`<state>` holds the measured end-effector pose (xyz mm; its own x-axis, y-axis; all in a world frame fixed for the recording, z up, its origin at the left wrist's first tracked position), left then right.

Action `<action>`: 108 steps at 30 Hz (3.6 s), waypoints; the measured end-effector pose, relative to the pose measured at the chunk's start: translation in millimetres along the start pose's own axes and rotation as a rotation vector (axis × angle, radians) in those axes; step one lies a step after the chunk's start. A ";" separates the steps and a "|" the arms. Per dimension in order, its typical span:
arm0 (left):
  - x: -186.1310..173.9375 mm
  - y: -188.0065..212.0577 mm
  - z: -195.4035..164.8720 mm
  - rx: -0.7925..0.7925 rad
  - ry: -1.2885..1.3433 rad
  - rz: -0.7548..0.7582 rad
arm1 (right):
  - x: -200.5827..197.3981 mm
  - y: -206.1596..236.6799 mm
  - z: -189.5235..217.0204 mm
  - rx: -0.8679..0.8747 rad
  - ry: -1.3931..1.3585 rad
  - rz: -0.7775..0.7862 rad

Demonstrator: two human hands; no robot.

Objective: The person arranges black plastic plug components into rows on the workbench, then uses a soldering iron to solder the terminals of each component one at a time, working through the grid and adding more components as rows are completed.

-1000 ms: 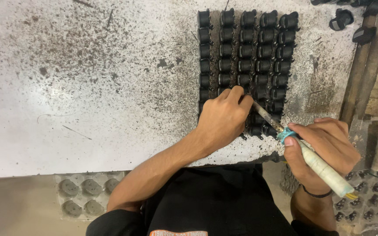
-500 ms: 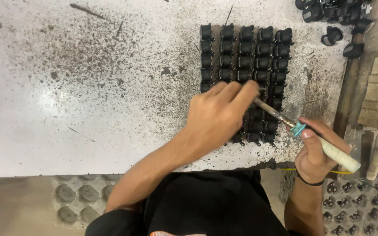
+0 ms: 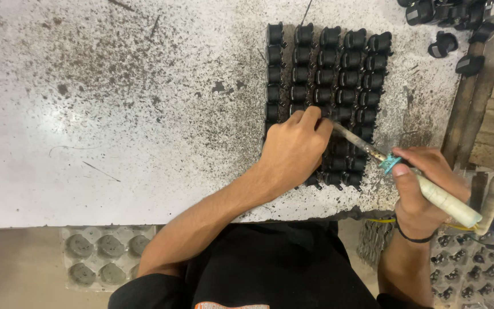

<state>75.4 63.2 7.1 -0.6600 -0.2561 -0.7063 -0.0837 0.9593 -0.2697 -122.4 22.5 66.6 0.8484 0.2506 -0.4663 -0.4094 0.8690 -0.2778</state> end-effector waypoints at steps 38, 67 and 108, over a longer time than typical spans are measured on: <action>-9.5 -23.1 20.6 -0.031 -0.072 -0.100 | 0.1 -14.8 -19.9 0.044 -0.143 -0.018; -21.1 -22.1 8.0 -0.021 0.008 -0.178 | 1.9 -40.1 35.3 -0.023 0.073 0.075; 32.8 82.6 -196.2 0.236 0.610 0.350 | -245.8 137.0 -79.8 0.216 0.927 -0.502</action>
<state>-99.6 157.3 90.1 -0.9219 0.2370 -0.3065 0.3248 0.9041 -0.2777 -413.8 45.9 76.1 0.2806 -0.4981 -0.8205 0.0596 0.8622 -0.5031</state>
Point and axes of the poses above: each hand's wrist, its own y-axis away from the middle knuckle, its own x-axis out of the palm, z = x × y, the point moved 9 cm from there along -y, towards the middle knuckle, and after that the axes turned 4 degrees about -y, right-handed, at the moved point
